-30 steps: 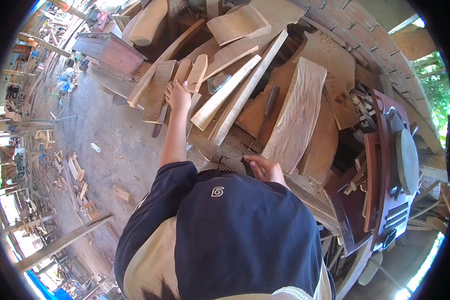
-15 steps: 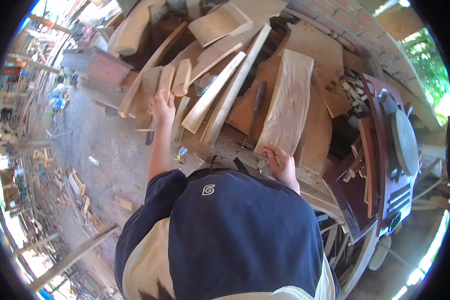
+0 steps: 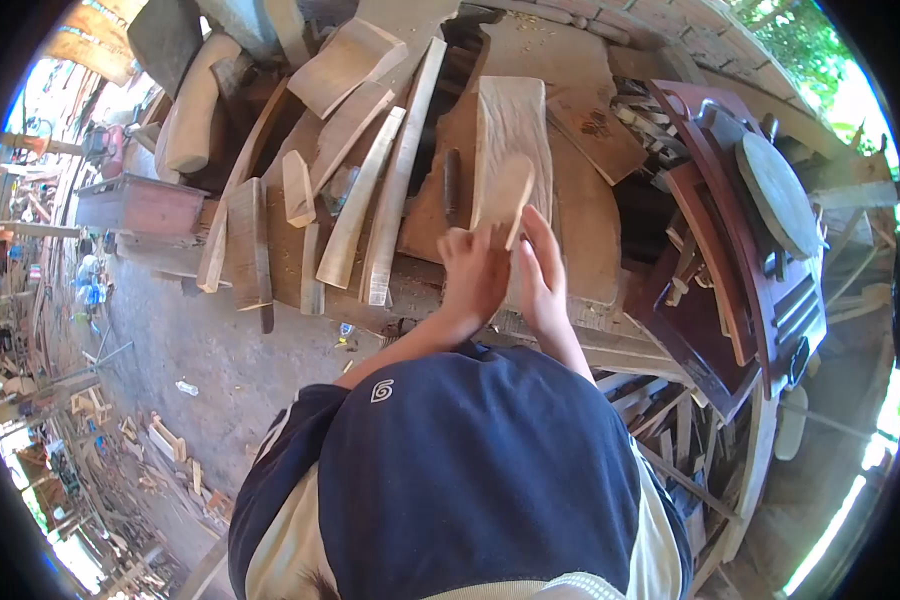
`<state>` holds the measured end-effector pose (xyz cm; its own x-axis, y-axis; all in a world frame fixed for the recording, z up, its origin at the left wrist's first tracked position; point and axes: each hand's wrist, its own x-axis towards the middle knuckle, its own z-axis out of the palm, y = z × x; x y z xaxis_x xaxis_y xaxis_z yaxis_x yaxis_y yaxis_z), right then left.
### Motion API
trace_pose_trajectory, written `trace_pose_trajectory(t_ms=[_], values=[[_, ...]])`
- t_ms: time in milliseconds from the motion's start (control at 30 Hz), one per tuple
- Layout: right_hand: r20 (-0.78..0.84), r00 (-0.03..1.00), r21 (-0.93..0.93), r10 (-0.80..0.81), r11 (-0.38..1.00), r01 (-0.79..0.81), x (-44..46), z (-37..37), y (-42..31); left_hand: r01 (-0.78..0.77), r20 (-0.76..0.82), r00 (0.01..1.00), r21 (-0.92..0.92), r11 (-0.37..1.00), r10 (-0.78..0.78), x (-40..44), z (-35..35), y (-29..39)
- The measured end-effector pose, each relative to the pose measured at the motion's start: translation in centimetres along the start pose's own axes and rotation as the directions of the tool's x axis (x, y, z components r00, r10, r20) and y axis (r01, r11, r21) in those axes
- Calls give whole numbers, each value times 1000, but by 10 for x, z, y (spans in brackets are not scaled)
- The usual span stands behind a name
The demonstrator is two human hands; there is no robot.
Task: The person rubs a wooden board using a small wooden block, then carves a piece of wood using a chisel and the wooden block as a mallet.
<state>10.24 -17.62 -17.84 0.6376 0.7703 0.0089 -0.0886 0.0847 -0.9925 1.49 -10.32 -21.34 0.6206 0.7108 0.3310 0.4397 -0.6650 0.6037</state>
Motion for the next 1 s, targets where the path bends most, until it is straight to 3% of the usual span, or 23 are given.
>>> trace_pose_trajectory(t_ms=[33, 67, 167, 200, 233, 300, 333, 367, 400, 433, 467, 533, 567, 600, 633, 700, 833, 867, 933, 967, 1000], values=[[-34, 999, -28, -10, 1000, 9, 5, 1, 6, -38, 98, 995, 34, 999, 34, -1, 8, 12], [-19, 1000, -151, 14, 988, -17, 8, 0, 9, -46, 108, 993, 25, 999, 43, -2, 10, 16], [-11, 999, -216, -34, 976, 30, 4, -4, 10, -132, 128, 984, 46, 990, 126, -2, 8, 15], [14, 990, -328, -144, 934, 140, 5, -8, 21, 26, 150, 989, -256, 966, 13, 1, 6, 4], [39, 989, -421, -140, 896, 143, 6, -10, 15, 184, 203, 975, -523, 832, -88, 5, 3, -7], [64, 985, -644, -160, 747, 163, 2, -6, 17, 335, 382, 913, -501, 798, -144, 33, -36, -6], [73, 990, -762, -120, 634, 133, 0, -1, 15, 262, 321, 942, -522, 812, -98, 40, -21, -25], [78, 994, -859, -76, 501, 106, -3, 4, 14, 221, 302, 949, -423, 879, -93, 58, -29, -16], [80, 994, -859, -77, 501, 108, -2, 8, 23, 140, 253, 966, -317, 938, -58, 70, -18, -17], [65, 998, -906, -25, 417, 69, 0, 14, 28, 56, 205, 979, -202, 978, -14, 79, -7, -14], [44, 999, -906, -15, 421, 46, 2, 21, 29, 54, 204, 979, -205, 977, -11, 84, -3, -1], [25, 1000, -907, -6, 420, 25, 3, 24, 29, 91, 315, 943, 67, 994, -107, 94, 6, 25], [56, 995, -859, 78, 511, 8, -2, 22, 26, 32, 363, 931, 39, 999, -44, 88, 15, 25], [96, 983, -803, 156, 595, -16, -8, 20, 23, 39, 416, 906, 92, 995, -74, 75, 22, 26], [114, 964, -826, 240, 562, -42, -16, 18, 20, 43, 466, 879, 146, 988, -107, 64, 21, 33], [208, 966, -874, 154, 472, 113, -31, 14, 28, 47, 467, 878, 137, 989, -106, 45, 16, 38], [262, 941, -892, 214, 426, 151, -18, 14, 23, 129, 494, 856, 77, 989, -150, 62, 17, 35], [223, 953, -883, 205, 457, 109, -6, 16, 19, 131, 495, 856, 75, 989, -151, 71, 26, 28], [174, 966, -888, 190, 454, 71, 29, 14, 27, 24, 335, 941, 94, 995, -54, 104, 57, 6], [74, 980, -845, 186, 533, -38, 55, 15, 35, 63, 312, 947, 69, 996, -81, 128, 69, -3], [79, 997, -881, 2, 467, 69, 84, 14, 42, 101, 291, 950, 43, 994, -109, 156, 83, -14]])
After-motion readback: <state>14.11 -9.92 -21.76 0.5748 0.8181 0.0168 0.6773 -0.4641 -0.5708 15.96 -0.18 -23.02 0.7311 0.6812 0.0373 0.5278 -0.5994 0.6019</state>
